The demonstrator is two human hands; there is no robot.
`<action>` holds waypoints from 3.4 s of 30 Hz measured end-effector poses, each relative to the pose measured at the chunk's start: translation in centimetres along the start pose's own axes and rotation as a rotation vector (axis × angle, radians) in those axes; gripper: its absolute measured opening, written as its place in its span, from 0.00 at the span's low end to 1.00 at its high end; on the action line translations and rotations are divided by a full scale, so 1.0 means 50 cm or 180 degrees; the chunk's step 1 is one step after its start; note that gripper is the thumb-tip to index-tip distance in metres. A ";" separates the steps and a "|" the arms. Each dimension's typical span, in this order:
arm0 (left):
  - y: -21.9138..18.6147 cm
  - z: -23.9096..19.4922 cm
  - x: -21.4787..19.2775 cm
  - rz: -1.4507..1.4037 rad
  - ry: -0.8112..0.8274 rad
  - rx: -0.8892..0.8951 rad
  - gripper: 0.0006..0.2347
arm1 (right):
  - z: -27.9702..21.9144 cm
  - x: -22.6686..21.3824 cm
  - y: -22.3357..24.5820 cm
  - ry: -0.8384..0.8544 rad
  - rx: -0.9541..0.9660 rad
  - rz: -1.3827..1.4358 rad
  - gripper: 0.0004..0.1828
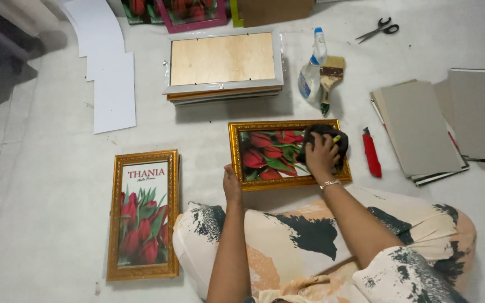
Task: Cleaning and preparing picture frames using a brush and a cloth
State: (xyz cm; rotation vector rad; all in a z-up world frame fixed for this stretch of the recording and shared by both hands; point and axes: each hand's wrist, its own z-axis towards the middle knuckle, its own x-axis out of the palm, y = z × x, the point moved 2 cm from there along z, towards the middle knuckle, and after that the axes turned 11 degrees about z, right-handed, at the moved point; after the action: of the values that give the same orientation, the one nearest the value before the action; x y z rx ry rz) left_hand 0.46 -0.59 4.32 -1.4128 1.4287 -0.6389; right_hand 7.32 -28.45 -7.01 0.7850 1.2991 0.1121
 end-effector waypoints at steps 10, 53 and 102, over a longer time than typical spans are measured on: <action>0.027 0.009 -0.006 0.0265 0.0020 0.0004 0.44 | -0.155 0.061 0.311 0.0456 -0.1551 0.0270 0.27; 0.143 0.099 0.010 0.0364 -0.0232 0.0236 0.18 | -0.103 -0.162 -0.124 0.1047 -0.0800 -0.0562 0.21; 0.095 0.057 0.007 0.0234 -0.0103 0.0057 0.17 | -0.056 -0.185 -0.143 0.0041 -0.0615 -0.0253 0.23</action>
State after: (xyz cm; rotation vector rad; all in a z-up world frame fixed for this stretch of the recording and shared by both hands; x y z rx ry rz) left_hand 1.03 0.67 -1.03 -1.3448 1.4391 -0.5781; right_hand -0.42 -37.03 -3.72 0.5682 1.3083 0.1765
